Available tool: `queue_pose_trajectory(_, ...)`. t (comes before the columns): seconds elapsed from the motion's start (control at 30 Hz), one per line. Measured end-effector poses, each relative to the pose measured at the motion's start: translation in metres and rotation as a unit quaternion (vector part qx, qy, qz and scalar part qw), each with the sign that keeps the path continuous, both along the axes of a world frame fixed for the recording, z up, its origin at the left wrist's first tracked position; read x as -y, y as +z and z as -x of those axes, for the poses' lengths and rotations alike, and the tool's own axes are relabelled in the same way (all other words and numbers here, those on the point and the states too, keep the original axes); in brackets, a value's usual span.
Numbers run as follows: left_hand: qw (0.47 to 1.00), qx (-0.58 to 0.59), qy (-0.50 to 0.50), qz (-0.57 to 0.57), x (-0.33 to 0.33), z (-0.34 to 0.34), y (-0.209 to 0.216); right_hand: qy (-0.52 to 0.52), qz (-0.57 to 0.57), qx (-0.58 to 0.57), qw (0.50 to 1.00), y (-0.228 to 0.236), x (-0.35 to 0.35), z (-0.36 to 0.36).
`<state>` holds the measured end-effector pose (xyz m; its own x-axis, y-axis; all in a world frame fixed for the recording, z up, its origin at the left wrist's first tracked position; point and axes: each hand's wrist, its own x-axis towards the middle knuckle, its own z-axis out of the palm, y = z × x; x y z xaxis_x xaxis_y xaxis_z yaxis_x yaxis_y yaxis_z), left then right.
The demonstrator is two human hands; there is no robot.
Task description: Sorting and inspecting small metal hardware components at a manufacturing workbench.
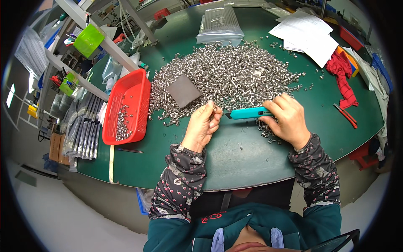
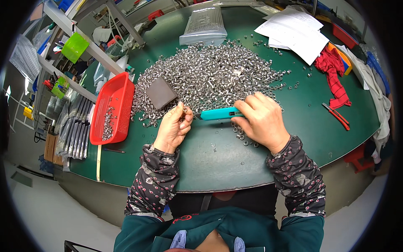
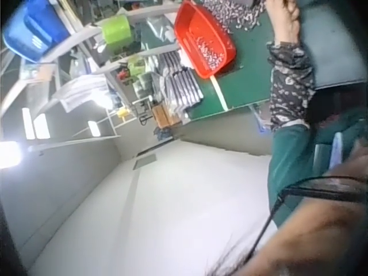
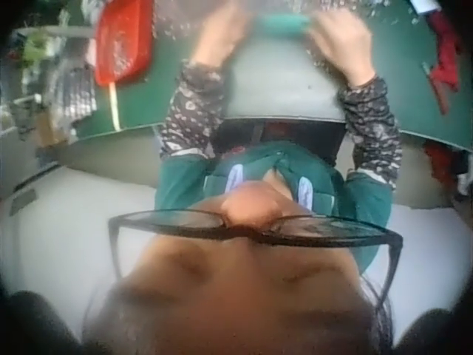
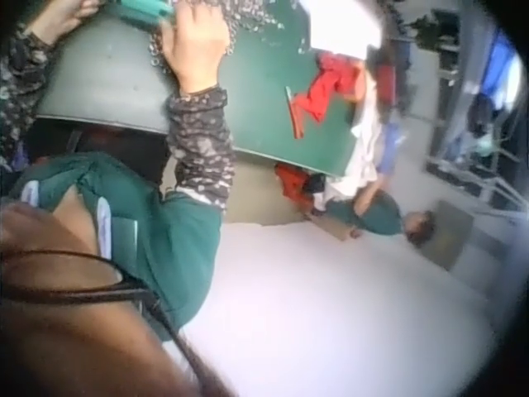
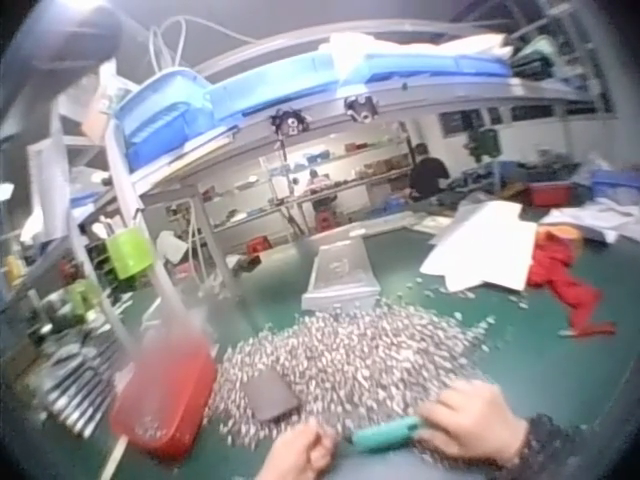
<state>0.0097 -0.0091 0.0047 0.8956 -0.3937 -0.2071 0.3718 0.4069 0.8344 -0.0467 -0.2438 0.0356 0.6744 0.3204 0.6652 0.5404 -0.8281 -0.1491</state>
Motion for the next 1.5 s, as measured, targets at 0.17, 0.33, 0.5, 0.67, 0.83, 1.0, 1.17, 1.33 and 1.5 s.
queue_pose_trajectory(0.17,1.0,-0.021,0.016,0.009,-0.002,-0.001,0.001,0.032,0.083,-0.018,0.996,-0.003,0.0,-0.001)
queue_pose_trajectory(0.33,0.999,-0.028,0.011,0.018,-0.001,0.0,0.003,0.018,0.042,-0.018,0.999,-0.002,0.0,0.001)
queue_pose_trajectory(0.5,0.999,-0.035,-0.003,0.031,-0.002,0.0,0.002,0.017,0.041,-0.041,0.998,0.001,0.002,0.003)
queue_pose_trajectory(0.67,0.997,-0.004,0.026,0.074,-0.008,-0.006,0.001,0.011,0.016,-0.036,0.999,-0.001,0.002,-0.002)
queue_pose_trajectory(0.83,0.988,-0.019,0.043,0.145,-0.007,-0.004,0.011,-0.012,0.001,-0.017,1.0,-0.002,0.006,-0.001)
queue_pose_trajectory(1.0,0.918,0.202,0.065,-0.335,-0.006,-0.004,0.003,-0.011,-0.004,-0.015,1.0,-0.002,0.003,-0.001)
queue_pose_trajectory(1.17,0.706,0.356,0.09,-0.605,0.012,0.008,0.008,-0.01,-0.008,-0.017,1.0,-0.004,0.004,-0.002)
queue_pose_trajectory(1.33,0.686,0.381,0.099,-0.612,0.012,0.007,0.003,-0.009,-0.007,-0.012,1.0,-0.002,0.004,-0.002)
queue_pose_trajectory(1.5,0.981,0.105,0.033,-0.158,0.001,0.0,0.003,-0.012,-0.018,-0.017,1.0,-0.004,0.005,-0.002)
